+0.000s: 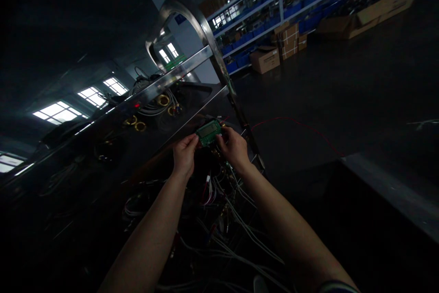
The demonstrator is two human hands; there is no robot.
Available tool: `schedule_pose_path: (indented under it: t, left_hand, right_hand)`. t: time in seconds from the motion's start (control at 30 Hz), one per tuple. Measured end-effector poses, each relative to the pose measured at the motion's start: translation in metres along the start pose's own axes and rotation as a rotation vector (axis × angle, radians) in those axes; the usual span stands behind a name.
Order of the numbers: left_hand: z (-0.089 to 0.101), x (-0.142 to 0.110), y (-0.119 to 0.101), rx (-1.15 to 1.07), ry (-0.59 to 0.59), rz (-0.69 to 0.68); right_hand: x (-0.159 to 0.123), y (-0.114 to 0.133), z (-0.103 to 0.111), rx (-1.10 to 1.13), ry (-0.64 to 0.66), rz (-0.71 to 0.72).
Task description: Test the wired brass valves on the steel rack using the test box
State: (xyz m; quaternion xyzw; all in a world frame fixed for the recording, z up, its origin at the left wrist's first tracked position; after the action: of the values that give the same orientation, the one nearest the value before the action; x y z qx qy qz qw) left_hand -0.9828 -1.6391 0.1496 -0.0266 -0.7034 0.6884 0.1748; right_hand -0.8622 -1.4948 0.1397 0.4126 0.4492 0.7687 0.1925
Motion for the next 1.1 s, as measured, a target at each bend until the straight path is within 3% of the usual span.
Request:
schedule_pose_path:
  t: [1.1]
  left_hand:
    - [0.0010, -0.0017, 0.0003, -0.015, -0.009, 0.008]
  right_hand:
    - [0.0006, 0.0007, -0.0029, 0.005, 0.041, -0.009]
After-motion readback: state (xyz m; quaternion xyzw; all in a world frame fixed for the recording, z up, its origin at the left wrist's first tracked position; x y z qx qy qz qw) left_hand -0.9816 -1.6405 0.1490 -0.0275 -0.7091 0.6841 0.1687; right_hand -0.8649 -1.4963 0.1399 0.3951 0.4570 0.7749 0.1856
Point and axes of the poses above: each hand's wrist, its own x-axis towards the middle knuckle, its own z-axis out of the back of the hand, y = z × x, the point moved 8 cm from there along x, towards the middle knuckle
